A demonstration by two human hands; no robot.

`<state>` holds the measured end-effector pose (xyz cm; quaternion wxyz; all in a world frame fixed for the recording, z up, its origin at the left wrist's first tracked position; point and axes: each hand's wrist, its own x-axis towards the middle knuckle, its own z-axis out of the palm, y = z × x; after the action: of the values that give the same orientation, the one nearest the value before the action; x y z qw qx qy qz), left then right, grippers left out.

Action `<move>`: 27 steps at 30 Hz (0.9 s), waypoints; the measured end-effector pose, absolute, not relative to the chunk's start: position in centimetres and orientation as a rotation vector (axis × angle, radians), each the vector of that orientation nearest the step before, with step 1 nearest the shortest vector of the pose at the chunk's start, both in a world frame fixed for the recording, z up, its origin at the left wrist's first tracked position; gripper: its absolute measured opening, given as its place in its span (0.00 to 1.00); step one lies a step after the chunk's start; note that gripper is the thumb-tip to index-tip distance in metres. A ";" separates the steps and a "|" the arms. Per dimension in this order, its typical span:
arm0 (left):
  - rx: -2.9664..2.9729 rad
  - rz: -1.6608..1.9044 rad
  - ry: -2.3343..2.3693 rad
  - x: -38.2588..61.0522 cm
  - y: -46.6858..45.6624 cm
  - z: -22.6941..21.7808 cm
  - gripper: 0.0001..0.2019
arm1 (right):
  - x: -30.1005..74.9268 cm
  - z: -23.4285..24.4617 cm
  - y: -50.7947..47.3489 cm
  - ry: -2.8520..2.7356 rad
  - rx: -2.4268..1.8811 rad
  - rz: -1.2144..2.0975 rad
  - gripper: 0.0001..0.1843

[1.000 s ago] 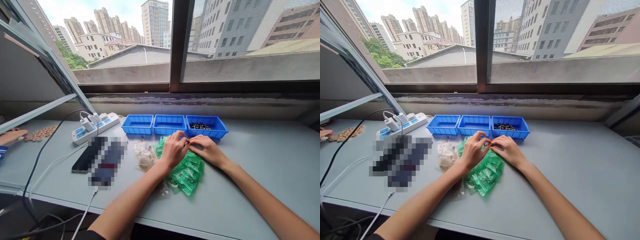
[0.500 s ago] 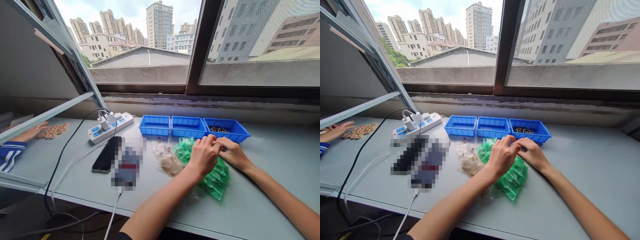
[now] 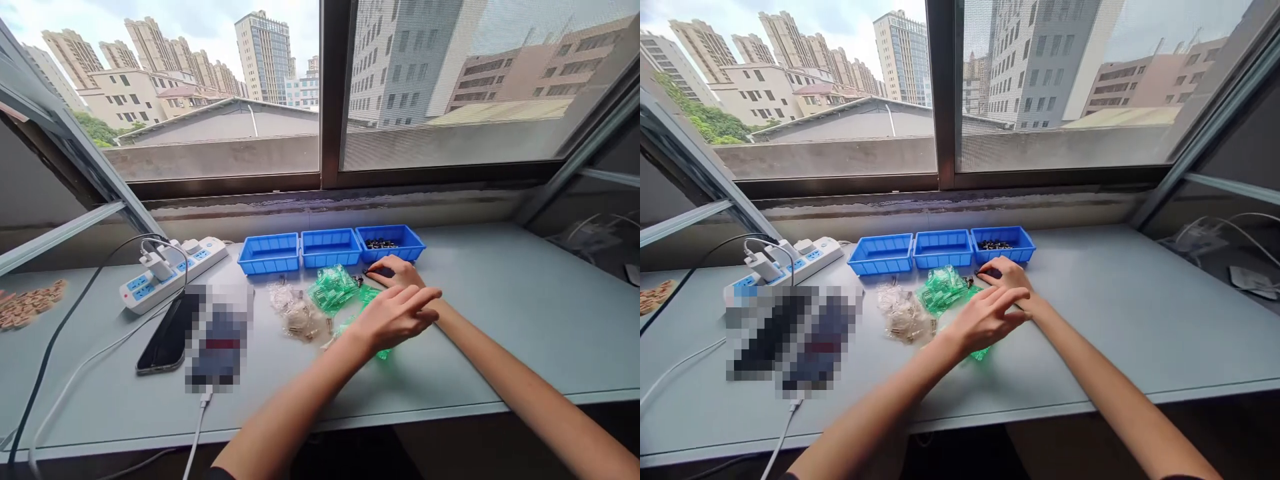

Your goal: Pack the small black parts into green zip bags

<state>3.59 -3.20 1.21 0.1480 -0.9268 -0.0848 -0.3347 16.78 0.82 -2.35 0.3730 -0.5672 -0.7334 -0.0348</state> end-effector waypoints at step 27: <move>-2.539 -0.625 -0.954 -2.6 3.0 2.2 0.07 | 16.5 -1.3 1.5 -1.954 -1.273 0.323 0.08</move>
<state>-2.57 2.96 2.16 0.1782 -0.8976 -0.3372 -0.2210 16.54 1.55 -1.32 0.3834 -0.4994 -0.7665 0.1269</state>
